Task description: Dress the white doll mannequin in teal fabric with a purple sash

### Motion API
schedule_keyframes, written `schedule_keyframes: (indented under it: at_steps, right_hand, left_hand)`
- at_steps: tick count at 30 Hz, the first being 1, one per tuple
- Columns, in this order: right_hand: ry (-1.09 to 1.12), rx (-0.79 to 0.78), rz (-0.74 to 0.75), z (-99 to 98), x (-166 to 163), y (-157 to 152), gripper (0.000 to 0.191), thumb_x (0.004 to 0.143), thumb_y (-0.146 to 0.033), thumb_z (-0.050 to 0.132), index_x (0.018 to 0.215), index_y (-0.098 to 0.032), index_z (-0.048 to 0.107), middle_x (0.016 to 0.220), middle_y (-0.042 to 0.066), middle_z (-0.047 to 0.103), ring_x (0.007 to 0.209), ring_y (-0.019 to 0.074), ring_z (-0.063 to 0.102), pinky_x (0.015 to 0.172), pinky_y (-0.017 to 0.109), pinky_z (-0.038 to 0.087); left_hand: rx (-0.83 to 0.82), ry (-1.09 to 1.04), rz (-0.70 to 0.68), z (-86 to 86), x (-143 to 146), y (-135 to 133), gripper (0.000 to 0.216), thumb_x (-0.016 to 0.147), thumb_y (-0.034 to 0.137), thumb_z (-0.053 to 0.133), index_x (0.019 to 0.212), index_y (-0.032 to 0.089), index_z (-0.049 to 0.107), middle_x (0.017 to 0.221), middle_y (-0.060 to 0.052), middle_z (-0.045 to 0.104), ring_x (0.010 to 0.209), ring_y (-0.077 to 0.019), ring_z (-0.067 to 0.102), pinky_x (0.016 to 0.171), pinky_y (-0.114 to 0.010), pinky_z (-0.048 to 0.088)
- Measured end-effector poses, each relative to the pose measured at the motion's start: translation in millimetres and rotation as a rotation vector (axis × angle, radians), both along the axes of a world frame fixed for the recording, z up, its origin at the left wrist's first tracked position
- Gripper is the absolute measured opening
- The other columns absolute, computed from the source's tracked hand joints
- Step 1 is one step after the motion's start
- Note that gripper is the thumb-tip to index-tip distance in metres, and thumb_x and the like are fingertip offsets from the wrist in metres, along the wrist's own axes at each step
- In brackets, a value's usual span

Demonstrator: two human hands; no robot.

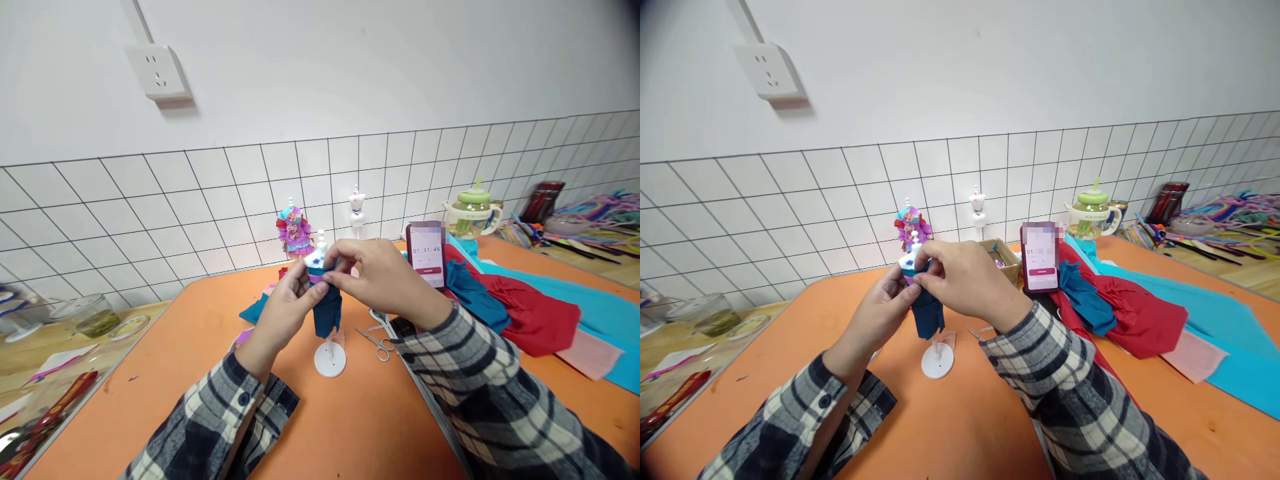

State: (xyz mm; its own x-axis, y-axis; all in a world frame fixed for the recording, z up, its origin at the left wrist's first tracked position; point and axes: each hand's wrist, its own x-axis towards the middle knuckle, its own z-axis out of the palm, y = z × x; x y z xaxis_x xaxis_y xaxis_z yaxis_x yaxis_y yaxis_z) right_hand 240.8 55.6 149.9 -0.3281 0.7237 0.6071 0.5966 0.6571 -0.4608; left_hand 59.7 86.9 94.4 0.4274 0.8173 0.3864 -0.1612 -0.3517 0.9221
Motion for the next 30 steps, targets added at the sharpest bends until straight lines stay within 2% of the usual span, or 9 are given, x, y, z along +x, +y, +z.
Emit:
schedule_keyframes:
  at_steps: [2,6,9,13,17,19,22,27,30]
  right_hand:
    - [0.003,-0.017,0.027,0.5,1.9,0.8,0.008,0.082,-0.018,0.065,0.088,-0.021,0.067,0.070,-0.005,0.068,0.067,0.0107,0.063,0.061,0.022,0.042]
    - [0.029,-0.080,0.141,2.4,10.0,1.9,0.021,0.082,-0.020,0.066,0.103,-0.022,0.064,0.078,-0.003,0.070,0.073,0.0121,0.065,0.067,0.022,0.046]
    - [-0.005,-0.107,0.149,3.9,16.9,0.8,0.030,0.082,-0.024,0.069,0.111,-0.023,0.062,0.081,-0.002,0.068,0.072,0.0122,0.064,0.063,0.022,0.045]
    - [-0.057,-0.108,0.095,5.9,22.3,-2.2,0.026,0.084,-0.035,0.067,0.107,-0.024,0.063,0.080,-0.001,0.068,0.071,0.0129,0.064,0.061,0.022,0.045]
    - [-0.040,-0.054,0.047,11.0,26.1,-6.3,0.013,0.083,-0.023,0.066,0.096,-0.023,0.068,0.082,-0.002,0.071,0.074,0.0135,0.066,0.064,0.023,0.046]
    - [-0.030,-0.003,0.036,15.1,29.0,-9.2,0.010,0.081,-0.019,0.067,0.090,-0.023,0.070,0.083,-0.003,0.072,0.074,0.0130,0.066,0.066,0.023,0.048]
    - [-0.021,0.031,0.023,21.5,32.2,-15.3,0.007,0.081,-0.020,0.067,0.085,-0.023,0.072,0.080,-0.002,0.072,0.071,0.0133,0.065,0.066,0.024,0.048]
    - [0.093,0.025,0.041,25.0,29.1,-20.2,0.005,0.080,-0.024,0.070,0.083,-0.022,0.074,0.082,-0.001,0.072,0.072,0.0143,0.064,0.064,0.025,0.048]
    - [0.161,-0.007,0.056,21.5,26.5,-16.0,0.007,0.078,-0.023,0.072,0.084,-0.021,0.073,0.082,0.000,0.071,0.070,0.0133,0.063,0.062,0.025,0.048]
  left_hand:
    - [0.010,-0.020,0.063,-4.8,4.7,-0.3,0.039,0.084,0.042,0.069,0.115,0.021,0.061,0.097,-0.004,0.065,0.092,-0.0185,0.060,0.079,-0.027,0.047]
    - [0.007,-0.008,0.072,-6.6,4.8,0.6,0.041,0.085,0.041,0.068,0.119,0.021,0.059,0.094,-0.003,0.065,0.084,-0.0167,0.059,0.074,-0.026,0.046]
    - [0.006,0.025,0.080,-3.6,1.9,0.0,0.041,0.085,0.041,0.068,0.120,0.021,0.059,0.095,-0.004,0.066,0.085,-0.0169,0.059,0.072,-0.025,0.046]
    - [-0.001,0.020,0.108,-3.3,0.3,-1.5,0.046,0.084,0.041,0.069,0.124,0.022,0.055,0.090,-0.002,0.065,0.079,-0.0151,0.060,0.069,-0.024,0.047]
    - [-0.024,-0.016,0.107,-8.8,-1.0,-0.7,0.068,0.078,0.042,0.076,0.133,0.029,0.039,0.080,0.003,0.064,0.067,-0.0132,0.060,0.065,-0.025,0.047]
    - [-0.025,-0.031,0.073,-10.6,-1.6,0.1,0.073,0.073,0.045,0.079,0.131,0.028,0.039,0.084,0.001,0.066,0.069,-0.0152,0.062,0.066,-0.027,0.048]
    - [-0.048,-0.027,-0.028,-9.5,-1.7,0.4,0.072,0.068,0.051,0.081,0.125,0.025,0.047,0.088,-0.003,0.067,0.073,-0.0190,0.065,0.066,-0.030,0.049]
    - [-0.112,-0.023,-0.233,-6.1,-2.1,-3.5,0.052,0.070,0.053,0.078,0.104,0.018,0.061,0.071,-0.003,0.064,0.061,-0.0189,0.062,0.060,-0.032,0.049]
    - [-0.135,-0.055,-0.302,-7.3,-3.0,-5.8,0.049,0.069,0.049,0.080,0.102,0.018,0.063,0.072,-0.002,0.062,0.055,-0.0169,0.060,0.055,-0.030,0.047]
